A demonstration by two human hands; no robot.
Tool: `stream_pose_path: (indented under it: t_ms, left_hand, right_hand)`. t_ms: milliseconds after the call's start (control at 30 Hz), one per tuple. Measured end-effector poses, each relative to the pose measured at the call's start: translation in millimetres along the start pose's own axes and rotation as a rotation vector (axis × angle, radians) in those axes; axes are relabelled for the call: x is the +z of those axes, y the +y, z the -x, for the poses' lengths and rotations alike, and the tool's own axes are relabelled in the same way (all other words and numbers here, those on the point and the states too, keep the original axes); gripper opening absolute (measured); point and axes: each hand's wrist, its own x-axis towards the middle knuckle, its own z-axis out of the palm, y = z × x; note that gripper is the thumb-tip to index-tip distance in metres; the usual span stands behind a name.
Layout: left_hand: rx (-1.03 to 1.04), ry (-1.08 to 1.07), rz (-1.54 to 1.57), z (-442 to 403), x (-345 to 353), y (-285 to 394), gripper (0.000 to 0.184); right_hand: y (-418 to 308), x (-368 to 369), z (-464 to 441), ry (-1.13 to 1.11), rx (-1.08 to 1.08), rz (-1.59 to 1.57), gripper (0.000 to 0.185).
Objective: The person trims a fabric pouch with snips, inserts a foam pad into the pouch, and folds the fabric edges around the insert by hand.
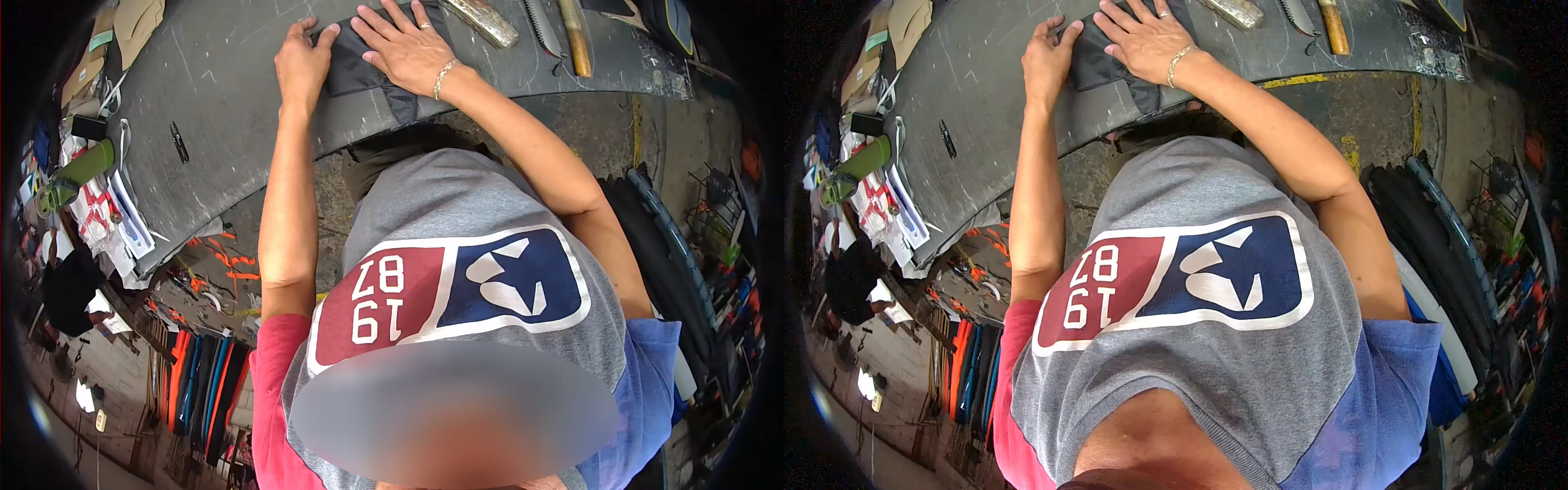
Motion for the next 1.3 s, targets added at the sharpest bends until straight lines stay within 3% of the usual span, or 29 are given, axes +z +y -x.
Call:
stream_pose_path:
  t_ms: [133, 267, 367, 500, 567, 600, 633, 700, 733, 833, 967, 1000, 1033, 1100, 1167, 1300]
  left_hand:
    - [-0.005, -0.01, 0.023, 10.3, 0.0, -8.4, 0.051]
    - [0.143, 0.119, 0.032, 6.1, 9.8, -4.7, 0.037]
    - [0.229, 0.159, -0.109, -6.1, 19.2, -14.4, 0.036]
    - [0.179, 0.109, -0.355, -2.9, 3.6, 14.4, 0.038]
    - [0.189, 0.113, -0.442, 7.2, -2.3, 36.7, 0.042]
    - [0.427, 0.244, -0.399, 17.1, -2.0, 48.7, 0.031]
    - [0.324, 0.03, -0.37, 24.7, -6.5, 62.5, 0.041]
    - [0.46, 0.105, -0.041, 32.5, 25.9, 30.4, 0.042]
    - [0.412, 0.074, -0.004, 31.1, 51.4, 2.1, 0.045]
    - [0.519, 0.125, -0.353, 39.9, 52.2, -12.3, 0.047]
    - [0.506, 0.105, -0.416, 25.2, 42.2, -12.4, 0.05]
    - [0.547, 0.143, -0.598, 26.4, 32.5, -0.9, 0.051]
    - [0.537, 0.127, -0.535, 28.2, 34.4, -8.8, 0.051]
    - [0.531, 0.109, -0.401, 22.7, 42.8, -24.6, 0.051]
    - [0.492, 0.087, -0.405, 26.1, 41.2, -22.7, 0.054]
    - [0.465, 0.078, -0.427, 35.0, 34.0, -30.7, 0.056]
  right_hand:
    - [1.2, 10.4, 23.9, 0.02, -0.091, 0.083, 0.059]
    - [0.0, -16.3, 2.7, 0.112, 0.049, -0.114, 0.058]
    - [-4.7, -27.2, -3.3, 0.173, -0.021, -0.074, 0.059]
    - [13.8, 5.1, -4.4, -0.006, -0.073, -0.048, 0.058]
    - [15.4, 11.4, -3.4, 0.011, -0.074, -0.038, 0.059]
    - [18.8, 13.8, -6.0, 0.006, -0.074, -0.032, 0.059]
    - [22.1, 15.7, -11.5, 0.005, -0.081, -0.024, 0.059]
    - [29.4, 18.7, -13.4, 0.071, -0.081, -0.048, 0.055]
    - [37.8, 22.1, -15.4, 0.096, -0.086, -0.047, 0.054]
    - [51.0, 22.4, -20.0, 0.129, -0.086, -0.047, 0.05]
    - [37.6, 10.5, -28.4, 0.136, -0.069, -0.079, 0.053]
    - [19.3, -8.1, -24.9, 0.096, -0.045, -0.145, 0.057]
    - [2.7, -20.7, -18.1, 0.052, -0.014, -0.21, 0.061]
    - [-16.8, -16.5, 4.5, 0.116, -0.112, 0.088, 0.063]
    - [-5.2, 15.3, 38.7, 0.027, -0.13, 0.017, 0.065]
    - [9.5, 1.4, 49.7, -0.048, -0.075, 0.075, 0.067]
